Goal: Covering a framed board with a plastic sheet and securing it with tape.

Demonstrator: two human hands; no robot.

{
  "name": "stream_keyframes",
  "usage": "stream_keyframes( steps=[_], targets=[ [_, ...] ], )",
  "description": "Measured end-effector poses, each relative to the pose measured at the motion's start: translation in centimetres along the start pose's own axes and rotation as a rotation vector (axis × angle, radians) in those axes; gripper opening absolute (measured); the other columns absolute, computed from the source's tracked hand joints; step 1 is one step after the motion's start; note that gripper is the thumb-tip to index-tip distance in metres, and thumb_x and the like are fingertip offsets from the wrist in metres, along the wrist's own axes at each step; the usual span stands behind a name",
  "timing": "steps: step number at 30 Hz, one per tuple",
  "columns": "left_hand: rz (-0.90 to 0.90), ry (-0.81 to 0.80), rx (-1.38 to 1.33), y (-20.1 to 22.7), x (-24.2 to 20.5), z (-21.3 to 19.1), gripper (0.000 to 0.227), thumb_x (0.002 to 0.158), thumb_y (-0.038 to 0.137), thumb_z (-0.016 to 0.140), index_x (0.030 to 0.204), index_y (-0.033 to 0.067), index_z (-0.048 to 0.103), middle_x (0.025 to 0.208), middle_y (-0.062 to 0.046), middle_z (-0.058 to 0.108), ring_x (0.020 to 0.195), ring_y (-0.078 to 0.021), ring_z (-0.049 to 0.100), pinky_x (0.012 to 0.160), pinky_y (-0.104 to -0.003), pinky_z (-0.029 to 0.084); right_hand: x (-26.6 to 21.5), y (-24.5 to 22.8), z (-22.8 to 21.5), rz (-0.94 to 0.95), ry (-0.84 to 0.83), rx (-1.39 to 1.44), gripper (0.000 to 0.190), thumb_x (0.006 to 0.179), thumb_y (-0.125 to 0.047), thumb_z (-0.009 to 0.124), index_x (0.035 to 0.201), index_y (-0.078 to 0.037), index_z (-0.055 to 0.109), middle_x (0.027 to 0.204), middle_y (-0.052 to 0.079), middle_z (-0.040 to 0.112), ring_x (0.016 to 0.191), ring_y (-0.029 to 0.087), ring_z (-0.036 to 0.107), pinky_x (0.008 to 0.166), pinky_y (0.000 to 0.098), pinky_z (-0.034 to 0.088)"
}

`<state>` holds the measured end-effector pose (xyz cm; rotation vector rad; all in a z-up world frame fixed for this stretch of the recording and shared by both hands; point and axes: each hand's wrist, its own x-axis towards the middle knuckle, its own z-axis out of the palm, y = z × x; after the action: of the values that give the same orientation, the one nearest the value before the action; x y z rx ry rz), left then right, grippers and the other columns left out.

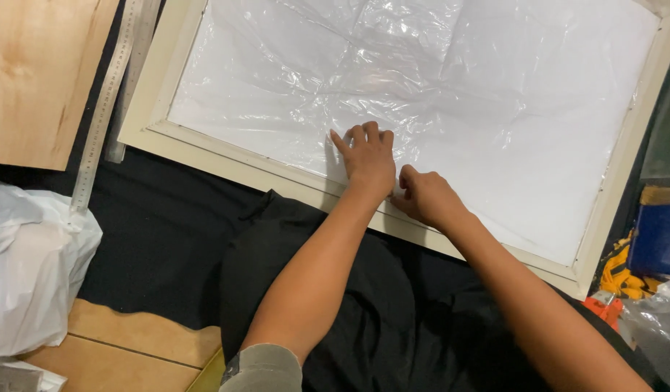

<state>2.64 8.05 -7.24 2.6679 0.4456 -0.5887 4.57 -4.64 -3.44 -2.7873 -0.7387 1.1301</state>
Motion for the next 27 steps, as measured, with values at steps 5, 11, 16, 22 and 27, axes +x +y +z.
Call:
stream_keyframes(
  steps=[5,11,16,22,27],
  targets=[
    [-0.02,0.045,0.003,-0.5,0.4,-0.1,0.051,0.087,0.006,0.071,0.135,0.0063,0.056,0.139,-0.024,0.047,0.139,-0.0482,0.034,0.112,-0.079,0.007,0.8,0.7,0.4,-0.079,-0.026,-0.139,0.036,0.091,-0.031,0.076,0.115,-0.007,0.063,0.097,0.018,0.078,0.096,0.038,0.076,0.081,0.0457,0.061],
    [-0.022,0.068,-0.012,-0.6,0.3,-0.5,0.05,0.087,0.002,0.071,0.135,0.0072,0.057,0.138,-0.025,0.048,0.138,-0.0476,0.038,0.111,-0.079,0.014,0.0,1.1,-0.1,-0.081,-0.03,0.023,0.033,0.09,-0.024,0.076,0.115,-0.008,0.063,0.099,0.014,0.078,0.099,0.035,0.075,0.082,0.0443,0.06],
    [-0.009,0.067,-0.037,-0.8,0.5,-0.2,0.049,0.087,0.003,0.071,0.134,0.0058,0.057,0.138,-0.026,0.048,0.137,-0.0478,0.037,0.112,-0.08,0.01,-1.2,1.3,0.5,-0.1,-0.015,0.045,0.036,0.088,-0.023,0.078,0.117,-0.007,0.062,0.104,0.017,0.075,0.104,0.037,0.072,0.086,0.0473,0.059],
    [0.049,0.129,-0.109,-1.9,0.8,-0.5,0.068,0.077,0.013,0.086,0.137,0.0011,0.056,0.142,-0.031,0.045,0.139,-0.0508,0.034,0.112,-0.08,0.005,-4.0,2.8,2.9,-0.192,0.109,0.094,0.038,0.087,-0.023,0.074,0.121,-0.011,0.061,0.107,0.013,0.069,0.108,0.037,0.069,0.091,0.0479,0.058],
    [0.145,0.205,-0.255,-1.8,-0.7,-2.9,0.082,0.082,0.024,0.087,0.149,-0.0017,0.048,0.153,-0.034,0.034,0.146,-0.052,0.023,0.116,-0.077,0.004,-8.7,3.0,4.3,-0.291,0.3,0.062,0.051,0.086,-0.023,0.071,0.135,-0.013,0.059,0.133,0.02,0.057,0.121,0.042,0.061,0.1,0.0515,0.054]
  ],
)
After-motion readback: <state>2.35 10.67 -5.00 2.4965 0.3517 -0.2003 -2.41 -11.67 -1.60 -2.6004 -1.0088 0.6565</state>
